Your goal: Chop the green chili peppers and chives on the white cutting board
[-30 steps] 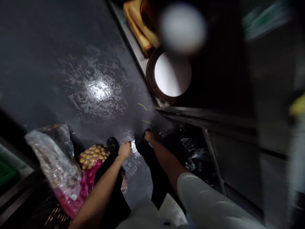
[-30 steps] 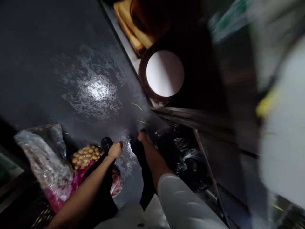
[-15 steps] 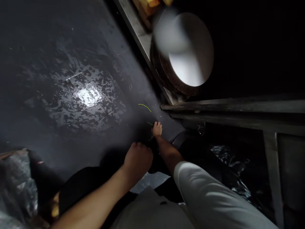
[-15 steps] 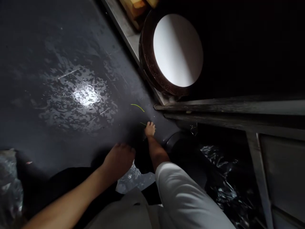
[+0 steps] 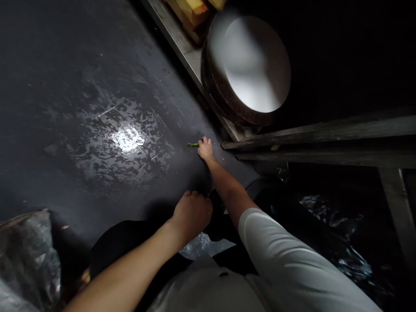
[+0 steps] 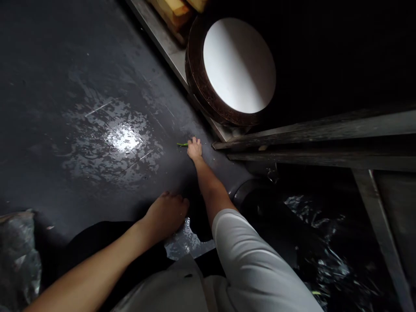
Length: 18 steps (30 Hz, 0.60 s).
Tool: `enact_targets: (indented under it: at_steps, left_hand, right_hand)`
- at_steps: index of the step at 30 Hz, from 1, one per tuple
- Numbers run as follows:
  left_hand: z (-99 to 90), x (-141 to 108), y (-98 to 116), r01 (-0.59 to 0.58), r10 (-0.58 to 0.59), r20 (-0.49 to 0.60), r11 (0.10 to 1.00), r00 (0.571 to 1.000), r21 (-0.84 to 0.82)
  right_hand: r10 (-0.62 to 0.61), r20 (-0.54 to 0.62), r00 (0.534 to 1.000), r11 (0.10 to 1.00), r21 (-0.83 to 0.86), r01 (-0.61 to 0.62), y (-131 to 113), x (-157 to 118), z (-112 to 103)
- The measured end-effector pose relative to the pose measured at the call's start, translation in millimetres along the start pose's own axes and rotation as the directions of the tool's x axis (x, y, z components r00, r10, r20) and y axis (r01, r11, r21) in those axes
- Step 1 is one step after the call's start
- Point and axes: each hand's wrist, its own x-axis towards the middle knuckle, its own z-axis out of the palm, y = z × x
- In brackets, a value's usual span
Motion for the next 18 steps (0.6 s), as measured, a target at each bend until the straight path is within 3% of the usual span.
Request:
enact_targets:
  at_steps: [3, 7, 10, 12, 14, 16, 18]
  left_hand:
    - [-6.9, -4, -2, 0.055, -0.055, 0.003, 0.997, 0.998, 0.056]
    - [-7.6, -7, -4, 0.104, -0.104, -0.002, 0.991, 0.995, 0.087]
    - [4.4, -1, -10, 0.168, -0.165, -0.045, 0.983, 0.985, 0.071]
    - [8.9, 6, -17, 0.218, -0.217, -0.019, 0.975, 0.976, 0.038]
    - [3.6, 7, -21, 0.295, -0.294, 0.033, 0.954, 0.955, -0.06]
    - [-10.5, -4, -15, 0.374, -0.374, 0.017, 0.923, 0.927, -0.091]
    - [-26.5, -28, 10, 0.428, -0.431, -0.01, 0.898, 0.902, -0.1]
  right_hand:
    - [-0.026, 0.078, 0.997, 1.0, -0.005, 0.027, -7, -3, 3]
    - [-0.016, 0.097, 0.995, 1.0, 0.012, 0.015, -18, -25, 7]
    - [-0.098, 0.119, 0.988, 0.994, 0.051, 0.092, -37, -40, -15]
    - [-0.222, 0.109, 0.969, 0.973, 0.095, 0.212, -54, -53, -54]
    - [-0.349, 0.062, 0.935, 0.931, 0.139, 0.338, -67, -78, -111]
    - [-0.425, 0.0, 0.905, 0.891, 0.174, 0.419, -66, -121, -180]
    - [-0.438, -0.085, 0.895, 0.868, 0.219, 0.446, -46, -185, -250]
